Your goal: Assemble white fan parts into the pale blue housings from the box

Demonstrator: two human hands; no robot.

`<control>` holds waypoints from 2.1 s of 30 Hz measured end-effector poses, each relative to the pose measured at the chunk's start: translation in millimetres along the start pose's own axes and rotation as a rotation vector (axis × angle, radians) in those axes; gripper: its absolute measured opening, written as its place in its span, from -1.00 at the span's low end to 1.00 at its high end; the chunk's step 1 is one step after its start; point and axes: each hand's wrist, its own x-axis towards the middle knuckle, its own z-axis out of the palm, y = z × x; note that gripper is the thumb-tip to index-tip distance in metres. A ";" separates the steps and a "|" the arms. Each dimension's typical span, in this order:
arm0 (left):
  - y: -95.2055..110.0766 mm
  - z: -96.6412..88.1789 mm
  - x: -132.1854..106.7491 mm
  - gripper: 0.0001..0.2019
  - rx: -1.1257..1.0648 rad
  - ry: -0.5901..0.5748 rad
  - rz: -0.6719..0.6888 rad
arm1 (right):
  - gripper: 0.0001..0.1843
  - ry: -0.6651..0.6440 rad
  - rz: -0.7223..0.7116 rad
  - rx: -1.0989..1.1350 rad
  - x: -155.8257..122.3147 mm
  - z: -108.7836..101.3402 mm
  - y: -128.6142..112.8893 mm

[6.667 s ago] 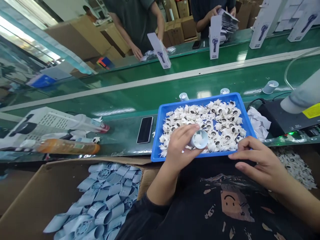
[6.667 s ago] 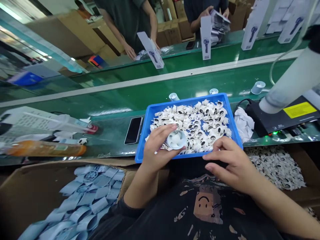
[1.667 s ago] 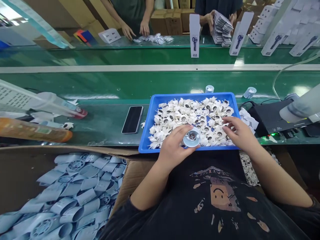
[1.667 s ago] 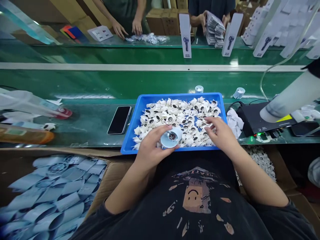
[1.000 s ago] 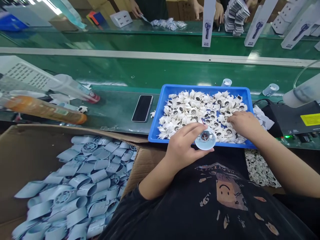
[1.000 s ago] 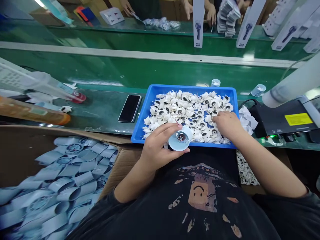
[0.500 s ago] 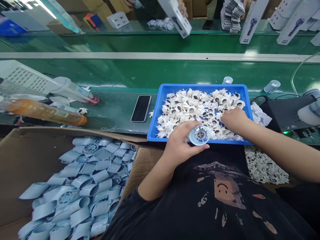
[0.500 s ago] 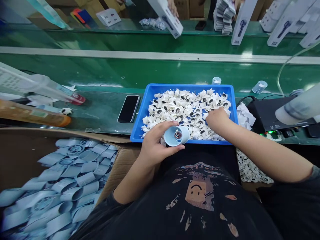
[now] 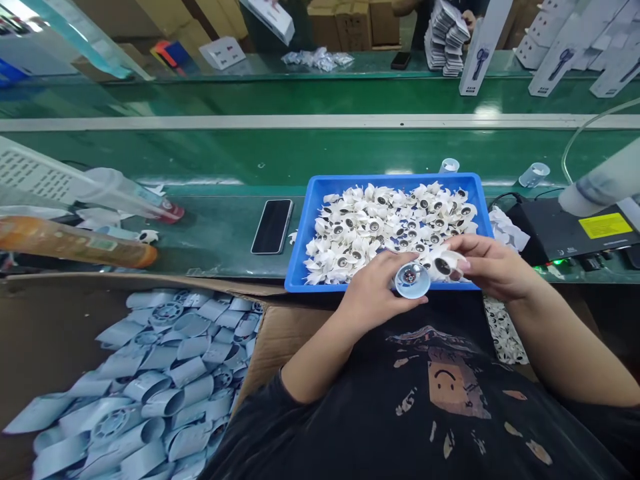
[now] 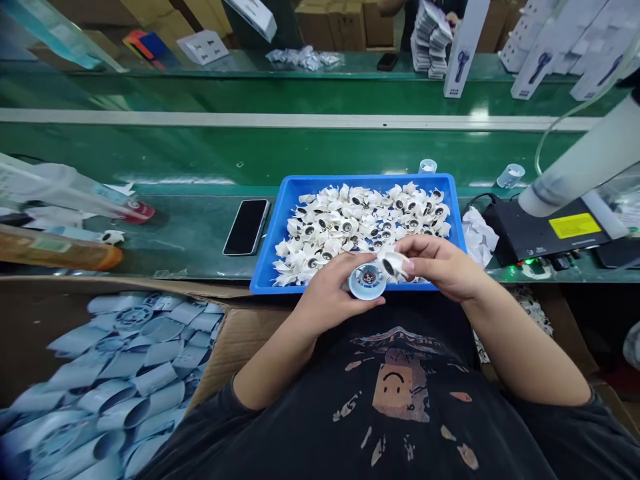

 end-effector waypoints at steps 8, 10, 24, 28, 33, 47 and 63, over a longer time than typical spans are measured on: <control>21.4 12.9 4.4 -0.63 0.526 0.095 0.117 | -0.85 0.167 -0.317 -1.217 -17.9 39.3 -23.5; 19.2 14.0 4.5 -0.64 0.591 0.125 0.153 | -0.91 0.179 -0.283 -1.294 -14.0 45.4 -19.1; 19.2 8.5 2.6 -0.65 0.598 0.133 0.238 | -0.67 0.227 -0.481 -1.043 -31.4 32.6 -8.6; 17.0 6.1 2.8 -0.62 0.586 0.186 0.305 | -0.66 0.303 -0.598 -1.115 -39.2 32.5 -6.0; 17.7 4.6 4.1 -0.56 0.601 0.174 0.312 | -0.63 0.383 -0.687 -1.004 -40.8 33.0 -3.1; 10.9 12.5 7.6 -0.36 0.099 0.212 0.433 | -0.28 0.016 0.168 0.709 -17.5 38.8 31.7; -104.0 -135.3 21.8 -0.59 0.340 0.673 -0.583 | -0.55 0.228 0.325 0.991 -36.3 5.9 71.5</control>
